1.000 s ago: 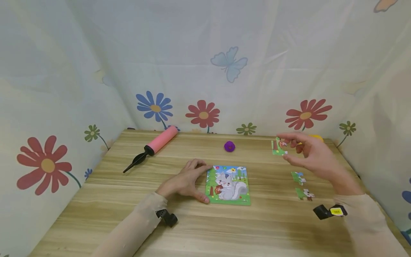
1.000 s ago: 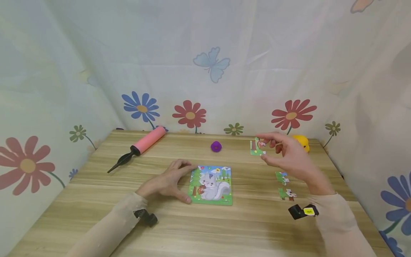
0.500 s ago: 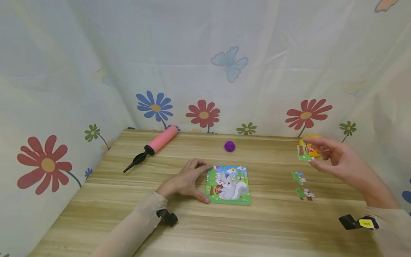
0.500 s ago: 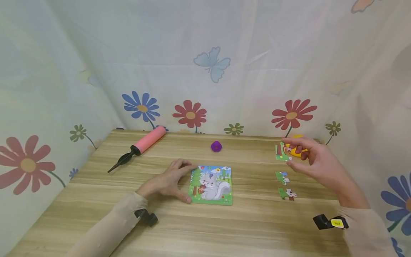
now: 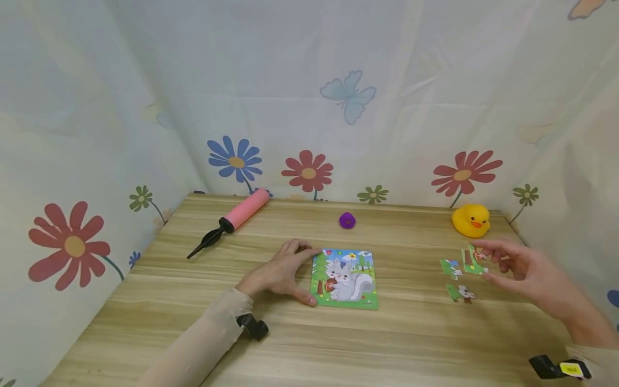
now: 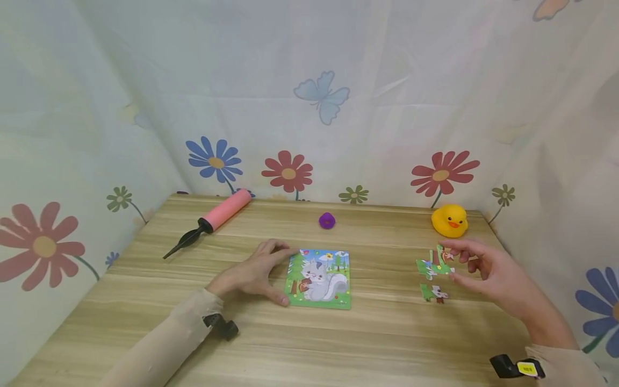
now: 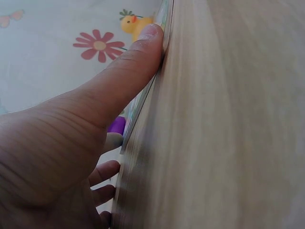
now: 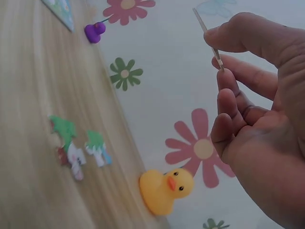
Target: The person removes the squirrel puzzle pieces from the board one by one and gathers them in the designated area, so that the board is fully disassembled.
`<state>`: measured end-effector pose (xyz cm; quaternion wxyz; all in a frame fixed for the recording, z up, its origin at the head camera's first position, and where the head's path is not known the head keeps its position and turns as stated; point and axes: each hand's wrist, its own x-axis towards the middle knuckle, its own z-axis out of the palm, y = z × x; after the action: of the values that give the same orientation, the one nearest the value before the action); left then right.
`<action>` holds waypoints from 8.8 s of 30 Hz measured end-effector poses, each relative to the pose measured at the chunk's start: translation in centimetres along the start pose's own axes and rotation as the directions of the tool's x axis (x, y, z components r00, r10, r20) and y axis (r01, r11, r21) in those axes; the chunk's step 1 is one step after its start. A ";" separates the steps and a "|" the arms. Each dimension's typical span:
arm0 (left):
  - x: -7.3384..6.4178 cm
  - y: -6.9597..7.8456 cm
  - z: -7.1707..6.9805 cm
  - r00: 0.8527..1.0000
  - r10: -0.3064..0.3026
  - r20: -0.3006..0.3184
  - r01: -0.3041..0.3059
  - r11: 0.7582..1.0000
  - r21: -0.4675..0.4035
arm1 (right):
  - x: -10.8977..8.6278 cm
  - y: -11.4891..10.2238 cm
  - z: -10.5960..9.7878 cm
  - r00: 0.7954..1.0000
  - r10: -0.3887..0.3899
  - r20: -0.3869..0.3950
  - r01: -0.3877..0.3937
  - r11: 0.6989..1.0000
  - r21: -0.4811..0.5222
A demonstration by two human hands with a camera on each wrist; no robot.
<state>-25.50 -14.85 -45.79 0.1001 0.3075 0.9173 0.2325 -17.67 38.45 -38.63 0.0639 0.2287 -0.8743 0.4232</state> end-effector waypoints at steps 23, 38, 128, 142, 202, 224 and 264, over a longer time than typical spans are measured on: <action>0.1 0.0 0.1 1.000 -0.001 -0.001 0.001 1.000 -0.010 | -6.4 5.2 3.6 0.976 0.089 0.199 -0.098 0.995 0.035; 0.0 0.0 0.0 1.000 -0.012 0.005 0.012 1.000 -0.007 | -6.6 5.7 4.3 0.966 0.084 0.244 -0.081 0.996 -0.022; 0.0 -0.3 0.2 1.000 -0.008 0.007 0.008 1.000 0.001 | 8.1 -2.1 8.6 0.993 0.015 0.116 -0.055 0.938 0.343; 0.1 0.1 -0.1 1.000 -0.004 0.013 0.004 1.000 0.003 | 13.4 -5.0 14.3 0.982 -0.081 0.169 0.000 0.902 0.431; -0.1 0.2 -0.2 1.000 -0.011 0.014 0.011 1.000 0.019 | 13.6 -3.1 22.6 0.936 0.036 0.351 -0.044 0.999 0.014; 0.1 0.2 0.0 1.000 -0.012 0.010 0.012 1.000 0.019 | 13.7 -3.2 22.5 0.935 0.081 0.345 -0.095 0.995 0.024; -0.1 0.1 0.0 1.000 -0.018 0.007 0.018 1.000 0.017 | 14.0 -3.3 20.7 0.969 0.048 0.244 -0.084 0.987 0.137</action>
<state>-25.39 -14.83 -45.74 0.1027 0.3007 0.9217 0.2226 -26.89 15.98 -45.13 -0.0730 0.2529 -0.8495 0.4572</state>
